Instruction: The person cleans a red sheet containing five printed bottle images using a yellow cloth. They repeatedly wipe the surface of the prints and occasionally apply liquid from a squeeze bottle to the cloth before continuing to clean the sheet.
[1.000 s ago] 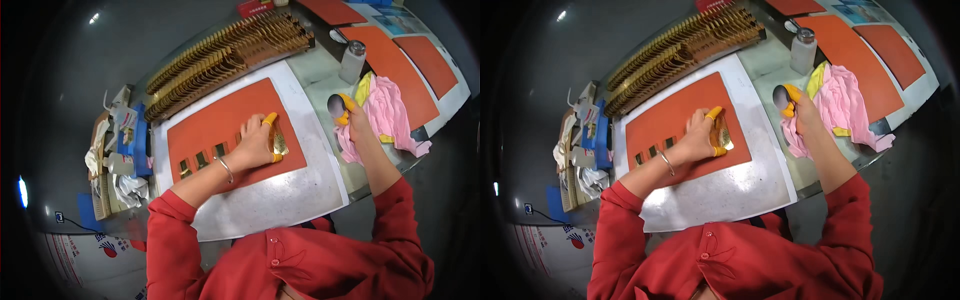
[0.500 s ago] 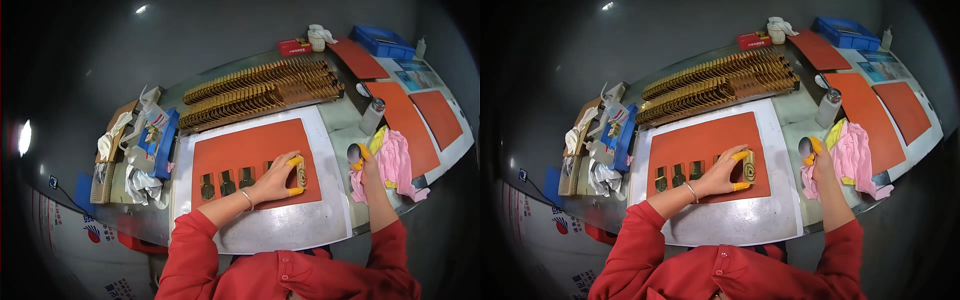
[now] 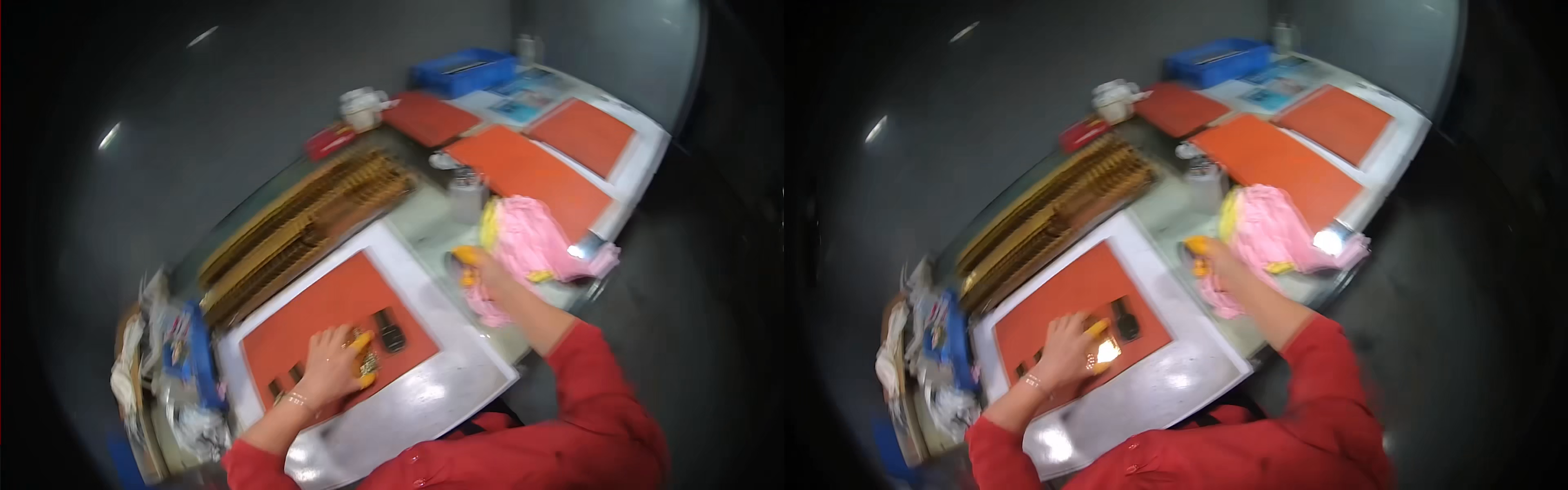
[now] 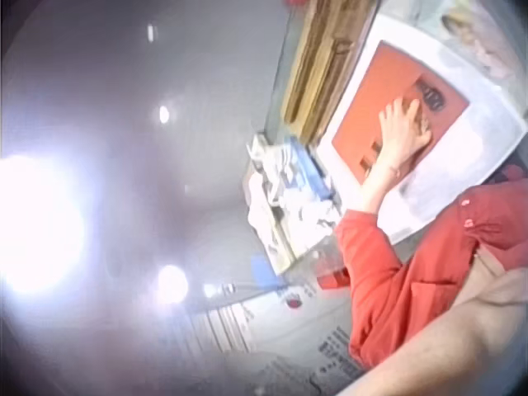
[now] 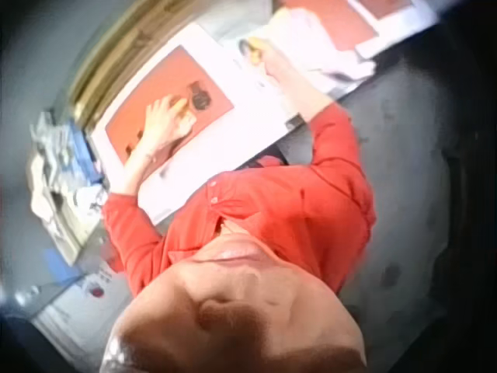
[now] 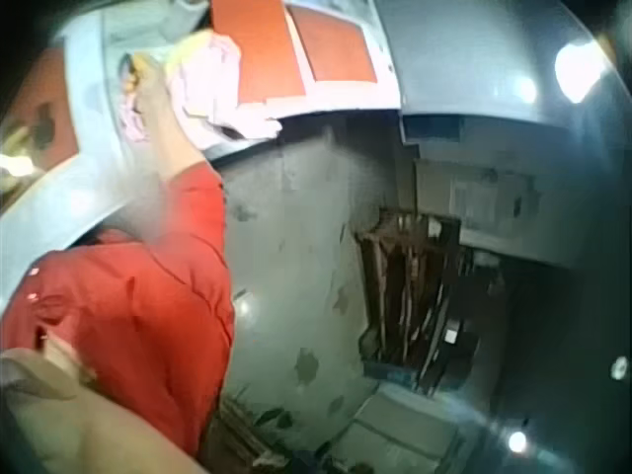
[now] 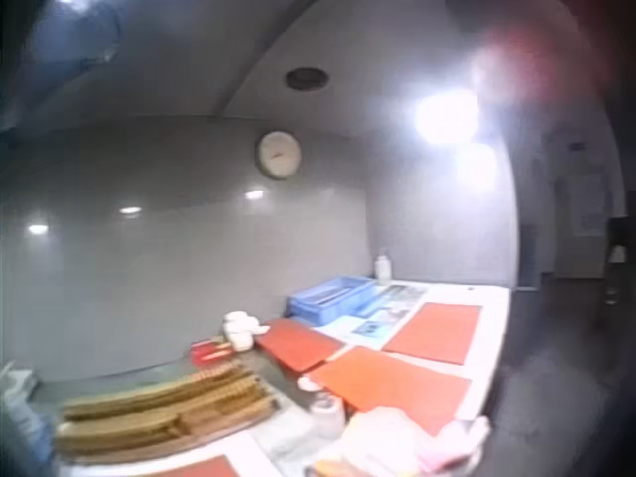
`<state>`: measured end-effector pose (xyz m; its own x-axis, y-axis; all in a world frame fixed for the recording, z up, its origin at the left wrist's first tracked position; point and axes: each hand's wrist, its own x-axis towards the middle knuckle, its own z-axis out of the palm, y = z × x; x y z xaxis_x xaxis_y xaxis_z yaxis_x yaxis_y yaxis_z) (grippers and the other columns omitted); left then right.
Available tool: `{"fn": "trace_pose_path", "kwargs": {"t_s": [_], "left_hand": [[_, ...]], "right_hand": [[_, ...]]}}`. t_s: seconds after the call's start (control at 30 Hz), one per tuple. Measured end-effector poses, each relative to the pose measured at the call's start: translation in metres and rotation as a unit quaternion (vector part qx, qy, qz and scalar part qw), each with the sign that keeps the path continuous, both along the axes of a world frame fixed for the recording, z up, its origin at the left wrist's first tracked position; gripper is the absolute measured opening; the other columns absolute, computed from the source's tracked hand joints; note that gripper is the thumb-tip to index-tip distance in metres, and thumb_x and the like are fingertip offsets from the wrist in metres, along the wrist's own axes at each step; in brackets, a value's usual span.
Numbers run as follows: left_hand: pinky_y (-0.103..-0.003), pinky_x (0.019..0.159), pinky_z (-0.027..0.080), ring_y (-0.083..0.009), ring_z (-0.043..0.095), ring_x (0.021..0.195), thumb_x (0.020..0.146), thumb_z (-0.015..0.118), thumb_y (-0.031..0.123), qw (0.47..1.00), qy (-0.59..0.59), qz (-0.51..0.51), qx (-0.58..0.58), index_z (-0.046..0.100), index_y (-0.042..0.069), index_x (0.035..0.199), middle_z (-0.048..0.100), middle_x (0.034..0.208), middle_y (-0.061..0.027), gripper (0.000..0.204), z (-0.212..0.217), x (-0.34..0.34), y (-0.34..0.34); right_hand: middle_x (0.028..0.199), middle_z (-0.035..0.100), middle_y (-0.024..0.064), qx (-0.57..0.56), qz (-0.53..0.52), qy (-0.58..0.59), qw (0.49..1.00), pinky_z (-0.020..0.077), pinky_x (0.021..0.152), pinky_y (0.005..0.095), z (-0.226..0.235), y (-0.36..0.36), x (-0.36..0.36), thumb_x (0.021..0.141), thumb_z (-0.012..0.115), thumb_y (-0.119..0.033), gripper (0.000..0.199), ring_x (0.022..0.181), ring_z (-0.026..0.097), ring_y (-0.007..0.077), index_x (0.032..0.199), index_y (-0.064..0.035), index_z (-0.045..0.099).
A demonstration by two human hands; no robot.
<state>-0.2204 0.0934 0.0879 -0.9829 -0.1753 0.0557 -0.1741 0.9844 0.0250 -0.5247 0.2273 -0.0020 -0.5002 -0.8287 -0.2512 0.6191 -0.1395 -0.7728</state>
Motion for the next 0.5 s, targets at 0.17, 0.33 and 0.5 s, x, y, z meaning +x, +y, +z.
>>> {"fn": "trace_pose_path", "kwargs": {"t_s": [0.17,0.33,0.5], "left_hand": [[-0.044,0.084,0.040,-0.0342,0.048,0.103,0.056,0.077,0.029,0.996,0.019,0.082,0.031,0.051,0.001,0.112,0.046,0.112,-0.0179,0.068,0.008,0.000,0.016],[-0.043,0.097,0.036,-0.0358,0.041,0.115,0.056,0.079,0.019,0.967,0.169,0.074,0.179,0.042,-0.002,0.122,0.038,0.125,-0.0209,0.078,-0.014,0.012,-0.004],[-0.045,0.107,0.023,-0.0355,0.031,0.128,0.063,0.080,0.029,0.976,0.061,0.094,0.188,0.036,0.002,0.133,0.029,0.141,-0.0207,0.086,-0.037,0.017,-0.024]], "right_hand": [[0.053,0.045,-0.0007,-0.103,0.032,0.106,0.988,0.0270,0.041,0.0250,0.002,-0.017,0.003,0.089,0.054,-0.027,0.029,0.043,0.036,0.0083,0.064,-0.0105,0.052],[0.057,0.047,-0.0031,-0.051,0.013,0.087,0.995,0.0306,0.042,0.0229,-0.005,-0.018,0.005,0.086,0.058,-0.028,0.023,0.046,0.041,0.0079,0.071,-0.0110,0.056],[0.081,0.059,0.0026,-0.026,-0.102,0.062,0.993,0.0465,0.054,0.0273,-0.043,0.004,-0.009,0.088,0.056,-0.029,0.026,0.059,0.052,0.0120,0.103,-0.0080,0.058]]}}
